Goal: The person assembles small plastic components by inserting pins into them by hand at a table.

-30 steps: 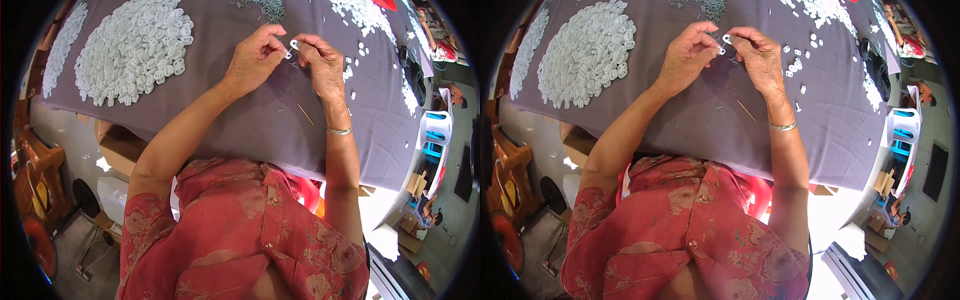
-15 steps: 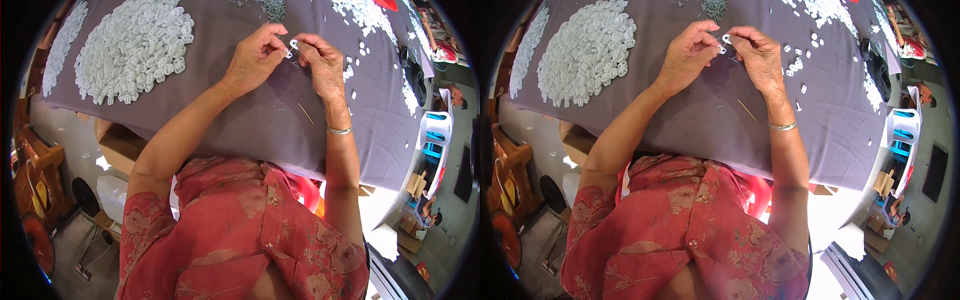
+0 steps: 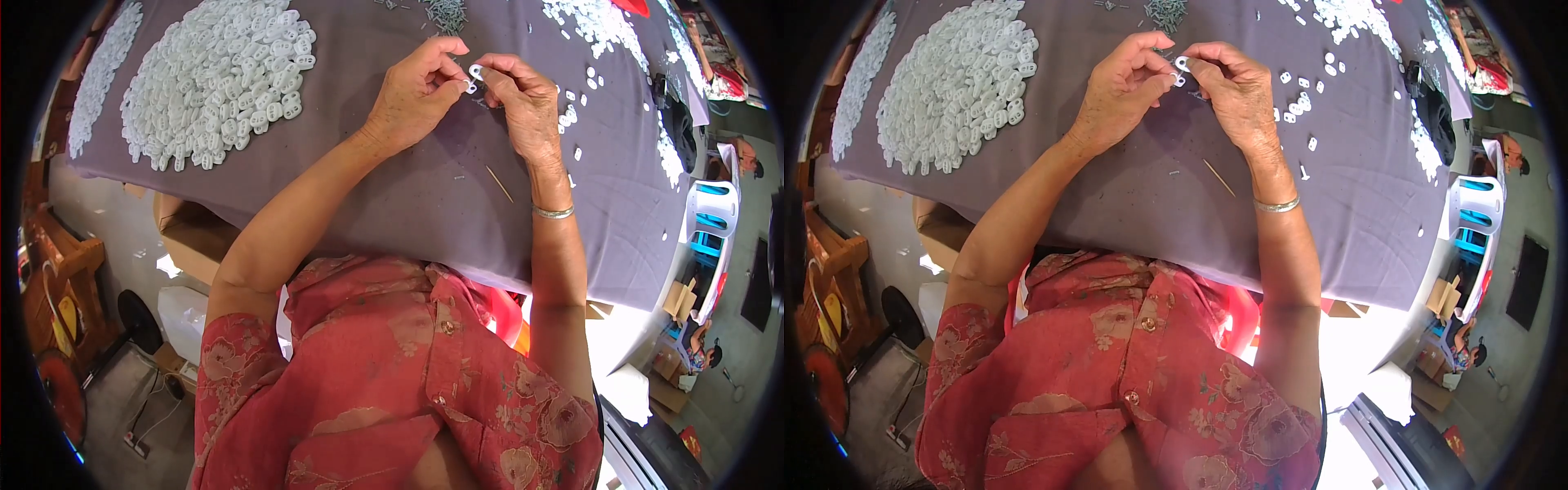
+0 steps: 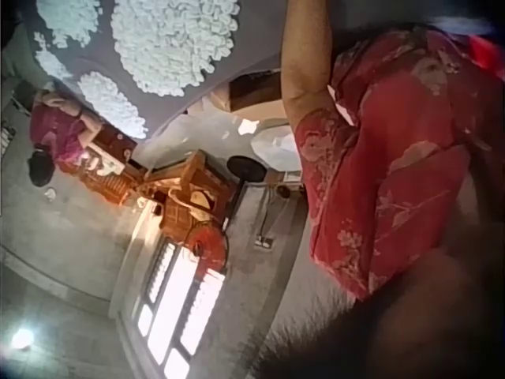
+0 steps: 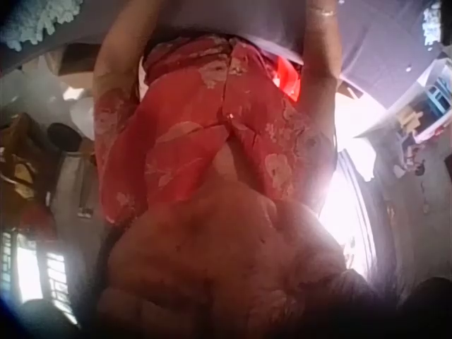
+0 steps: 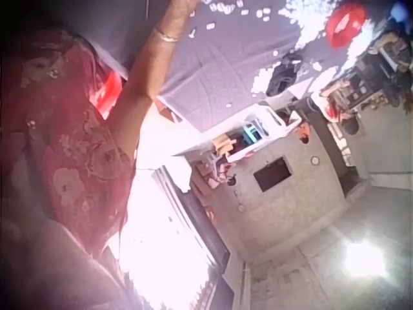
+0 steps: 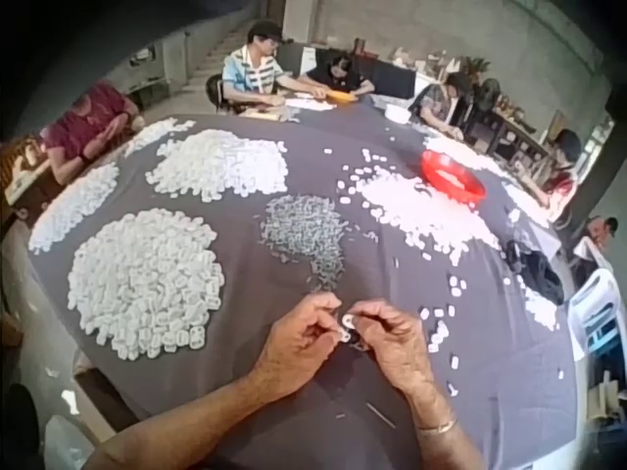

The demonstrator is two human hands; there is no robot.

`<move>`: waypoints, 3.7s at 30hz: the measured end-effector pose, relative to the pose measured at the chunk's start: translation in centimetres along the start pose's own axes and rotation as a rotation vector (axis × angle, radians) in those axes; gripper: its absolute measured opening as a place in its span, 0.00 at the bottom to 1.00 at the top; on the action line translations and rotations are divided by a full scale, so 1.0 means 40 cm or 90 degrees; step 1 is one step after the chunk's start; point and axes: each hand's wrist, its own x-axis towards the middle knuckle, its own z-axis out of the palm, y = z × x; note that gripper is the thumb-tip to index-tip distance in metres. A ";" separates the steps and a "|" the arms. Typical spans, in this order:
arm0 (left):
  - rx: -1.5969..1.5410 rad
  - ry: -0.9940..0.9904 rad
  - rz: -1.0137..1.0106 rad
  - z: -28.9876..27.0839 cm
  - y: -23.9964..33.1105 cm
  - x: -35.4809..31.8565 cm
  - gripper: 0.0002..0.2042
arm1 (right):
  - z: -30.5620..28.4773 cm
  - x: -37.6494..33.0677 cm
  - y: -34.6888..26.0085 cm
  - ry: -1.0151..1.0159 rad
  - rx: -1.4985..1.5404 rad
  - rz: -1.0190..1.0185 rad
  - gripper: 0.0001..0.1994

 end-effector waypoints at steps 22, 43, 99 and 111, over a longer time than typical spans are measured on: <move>-0.083 0.076 -0.086 -0.009 0.010 0.005 0.21 | 0.036 -0.010 0.039 0.000 -0.024 -0.129 0.05; -0.074 0.082 -0.091 -0.010 0.019 0.007 0.22 | 0.024 -0.012 0.022 0.018 -0.341 -0.285 0.12; -0.238 -0.119 -0.146 -0.036 0.041 -0.008 0.21 | 0.013 -0.027 0.029 -0.124 -0.488 -0.426 0.15; -0.308 -0.128 -0.184 -0.027 0.039 -0.015 0.20 | 0.012 -0.033 0.033 -0.136 -0.447 -0.440 0.13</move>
